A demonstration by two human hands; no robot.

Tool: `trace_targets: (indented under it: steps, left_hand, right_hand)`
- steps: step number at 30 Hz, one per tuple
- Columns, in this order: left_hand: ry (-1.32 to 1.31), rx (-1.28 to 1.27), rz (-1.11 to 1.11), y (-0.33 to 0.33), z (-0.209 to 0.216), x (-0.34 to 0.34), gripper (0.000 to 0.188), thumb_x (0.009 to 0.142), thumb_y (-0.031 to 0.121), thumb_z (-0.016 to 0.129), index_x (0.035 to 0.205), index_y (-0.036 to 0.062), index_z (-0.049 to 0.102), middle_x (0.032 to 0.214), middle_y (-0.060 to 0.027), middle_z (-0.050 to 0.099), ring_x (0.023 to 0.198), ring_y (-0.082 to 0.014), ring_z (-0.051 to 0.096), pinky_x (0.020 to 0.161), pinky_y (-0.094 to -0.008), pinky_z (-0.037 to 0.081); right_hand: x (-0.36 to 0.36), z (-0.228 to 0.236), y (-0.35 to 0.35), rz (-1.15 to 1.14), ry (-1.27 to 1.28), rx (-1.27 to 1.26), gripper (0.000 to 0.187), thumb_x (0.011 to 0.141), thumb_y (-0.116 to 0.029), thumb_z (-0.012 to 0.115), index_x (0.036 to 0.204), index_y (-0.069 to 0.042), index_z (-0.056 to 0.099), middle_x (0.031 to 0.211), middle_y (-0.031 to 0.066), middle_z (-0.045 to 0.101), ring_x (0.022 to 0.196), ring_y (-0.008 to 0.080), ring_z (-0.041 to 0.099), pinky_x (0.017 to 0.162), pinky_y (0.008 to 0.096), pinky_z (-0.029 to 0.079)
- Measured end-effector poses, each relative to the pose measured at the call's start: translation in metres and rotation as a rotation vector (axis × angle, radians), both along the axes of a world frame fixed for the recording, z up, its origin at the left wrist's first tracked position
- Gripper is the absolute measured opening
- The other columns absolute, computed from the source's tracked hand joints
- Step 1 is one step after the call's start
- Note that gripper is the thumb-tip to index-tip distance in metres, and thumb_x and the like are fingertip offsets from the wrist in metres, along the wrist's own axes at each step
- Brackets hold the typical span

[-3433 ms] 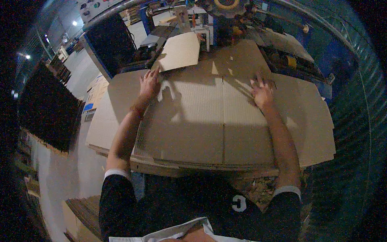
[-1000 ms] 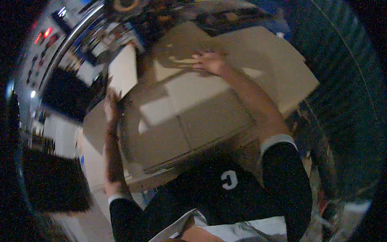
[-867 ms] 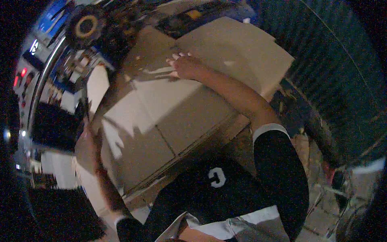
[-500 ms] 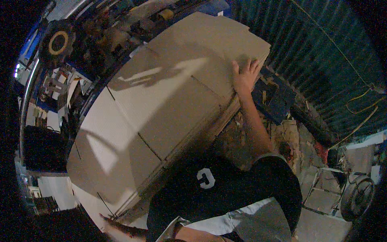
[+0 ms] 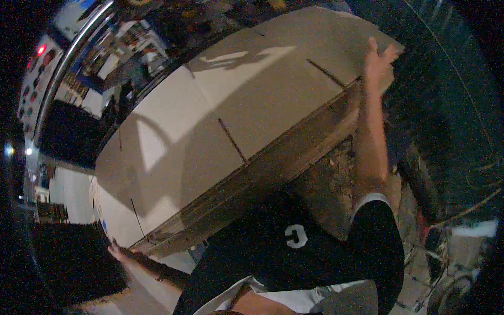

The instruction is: The person repeatedly picks up flat cardboard sheets from a conveyor and stacks them on a growing pile. The hands align each sheet and place it on top of the previous ones. A coworker stands nearby but does not assist with the stacking.

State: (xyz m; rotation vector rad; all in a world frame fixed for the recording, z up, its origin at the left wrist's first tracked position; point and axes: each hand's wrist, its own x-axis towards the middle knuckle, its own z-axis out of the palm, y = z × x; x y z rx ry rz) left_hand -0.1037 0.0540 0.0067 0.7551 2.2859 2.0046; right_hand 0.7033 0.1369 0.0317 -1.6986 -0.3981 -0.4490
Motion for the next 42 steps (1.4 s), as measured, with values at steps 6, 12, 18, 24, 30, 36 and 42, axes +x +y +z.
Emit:
trace_targets:
  steps: [6,12,18,24,30,36,42]
  left_hand:
    - [0.422,-0.183,0.207,0.011,-0.034,0.015,0.077,0.078,0.015,0.067,0.135,-0.0086,0.021,0.121,-0.0209,0.048,0.105,-0.0284,0.050,0.091,-0.0380,0.042]
    - [-0.108,0.081,0.078,0.009,-0.001,0.048,0.084,0.080,0.020,0.065,0.139,-0.0081,0.012,0.124,-0.0244,0.045,0.102,-0.0280,0.052,0.087,-0.0355,0.044]
    - [0.317,-0.241,0.326,0.008,0.020,0.017,0.063,0.081,0.028,0.062,0.128,-0.0090,0.041,0.126,-0.0315,0.043,0.107,-0.0331,0.053,0.089,-0.0351,0.043]
    - [0.235,0.201,-0.039,0.025,0.073,-0.023,0.049,0.086,0.028,0.057,0.119,-0.0075,0.049,0.110,-0.0229,0.059,0.107,-0.0276,0.056,0.088,-0.0391,0.043]
    - [-0.305,0.538,-0.497,0.054,0.071,-0.056,0.036,0.087,0.012,0.049,0.120,-0.0010,0.044,0.113,-0.0136,0.057,0.103,-0.0253,0.055,0.089,-0.0403,0.045]
    - [-0.129,0.377,-0.610,-0.018,0.064,0.003,0.043,0.082,0.010,0.052,0.124,0.0024,0.044,0.110,-0.0114,0.057,0.105,-0.0237,0.053,0.089,-0.0342,0.042]
    - [0.675,-0.131,-0.985,-0.047,0.037,0.152,0.045,0.078,0.005,0.054,0.123,0.0049,0.054,0.126,-0.0175,0.051,0.121,-0.0314,0.044,0.101,-0.0401,0.033]
  right_hand:
    - [0.107,0.049,0.022,0.289,0.029,-0.290,0.067,0.075,-0.047,0.061,0.111,0.009,0.056,0.109,0.0208,0.060,0.096,0.0282,0.058,0.082,0.0382,0.045]
    - [0.122,0.089,0.024,0.350,-0.331,-0.419,0.061,0.083,-0.041,0.057,0.126,0.001,0.048,0.126,0.0187,0.051,0.115,0.0287,0.050,0.095,0.0362,0.037]
    - [0.099,0.157,0.002,0.402,-0.344,-0.639,0.051,0.085,-0.036,0.057,0.125,-0.004,0.051,0.122,0.0125,0.056,0.111,0.0238,0.054,0.093,0.0322,0.039]
    - [0.088,0.129,0.016,0.481,-0.044,0.350,0.052,0.078,-0.026,0.068,0.119,0.003,0.054,0.115,0.0181,0.058,0.105,0.0215,0.056,0.086,0.0355,0.044]
    - [0.058,0.098,0.006,0.656,0.260,0.360,0.051,0.078,-0.005,0.060,0.123,0.007,0.042,0.122,0.0165,0.050,0.099,0.0257,0.055,0.082,0.0370,0.047]
    - [-0.079,0.065,-0.121,0.528,-0.311,-0.038,0.046,0.083,-0.010,0.058,0.125,0.003,0.044,0.118,0.0125,0.054,0.099,0.0244,0.056,0.084,0.0343,0.045]
    - [-0.186,0.010,-0.148,1.295,-1.126,-0.513,0.043,0.079,-0.015,0.058,0.122,-0.011,0.053,0.129,0.0089,0.050,0.117,0.0306,0.049,0.097,0.0431,0.041]
